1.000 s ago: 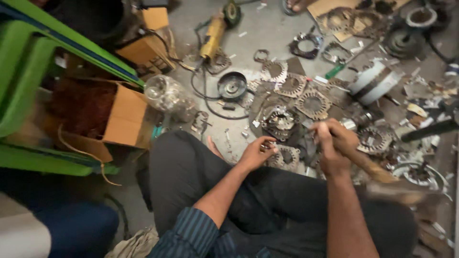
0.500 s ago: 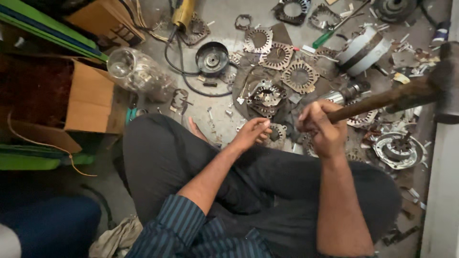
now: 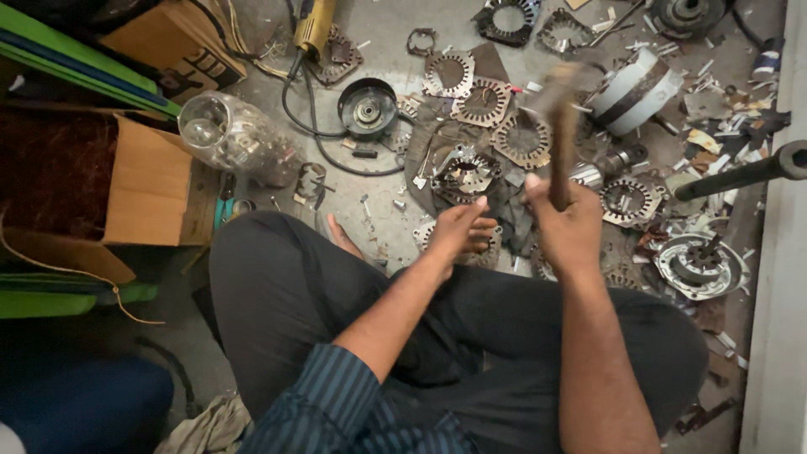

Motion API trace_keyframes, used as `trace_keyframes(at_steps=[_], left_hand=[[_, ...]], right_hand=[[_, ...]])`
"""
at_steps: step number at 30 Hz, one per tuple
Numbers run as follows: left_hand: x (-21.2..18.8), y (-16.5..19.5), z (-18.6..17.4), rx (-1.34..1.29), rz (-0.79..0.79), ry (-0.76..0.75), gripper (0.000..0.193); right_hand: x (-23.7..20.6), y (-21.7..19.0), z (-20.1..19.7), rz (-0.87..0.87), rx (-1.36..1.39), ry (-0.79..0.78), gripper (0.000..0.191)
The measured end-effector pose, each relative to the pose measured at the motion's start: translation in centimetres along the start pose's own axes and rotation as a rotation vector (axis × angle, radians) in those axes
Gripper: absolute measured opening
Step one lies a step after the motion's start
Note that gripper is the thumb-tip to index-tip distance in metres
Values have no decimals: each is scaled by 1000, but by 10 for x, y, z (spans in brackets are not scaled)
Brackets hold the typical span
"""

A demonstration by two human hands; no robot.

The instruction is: The person sits on the floor among scattered motor parts and uses a hammer to strike and break apart electric motor stators and housings, working through the scrap pieces one at a time and setting pieces aside as they come apart.

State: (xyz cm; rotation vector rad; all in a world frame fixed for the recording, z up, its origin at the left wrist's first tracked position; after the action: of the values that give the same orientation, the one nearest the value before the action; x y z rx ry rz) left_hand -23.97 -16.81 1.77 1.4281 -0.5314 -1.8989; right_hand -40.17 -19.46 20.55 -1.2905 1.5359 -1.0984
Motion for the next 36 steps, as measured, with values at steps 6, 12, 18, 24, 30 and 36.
trace_keyframes(at_steps=[6,12,18,24,30,36], left_hand=[[26,-10,-1,-108,206,149,34],[47,-13,-11,-161,233,109,25],[43,11,-26,-31,269,146,21],[56,66,-29,288,333,48,25],[52,97,-70,613,344,313,36],[32,59,-101,470,182,155,40]], right_hand=[[0,-13,8,-97,-343,-32,28],[0,-6,4,-82,-160,-18,22],[5,6,-2,-90,-136,14,22],[4,12,1,-80,45,7,21],[3,13,0,23,360,31,14],[7,29,4,210,537,32,14]])
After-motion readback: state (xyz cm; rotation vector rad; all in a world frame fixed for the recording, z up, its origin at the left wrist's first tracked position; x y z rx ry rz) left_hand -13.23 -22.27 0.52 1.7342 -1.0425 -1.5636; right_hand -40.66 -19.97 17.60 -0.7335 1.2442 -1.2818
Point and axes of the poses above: each hand's wrist, its own x-axis towards the middle knuckle, its own z-axis out of the palm, y = z × x, the point moved 8 cm from there along x, towards the middle knuckle, and after that the axes turned 1 degree about -z, right-handed, at the moved point
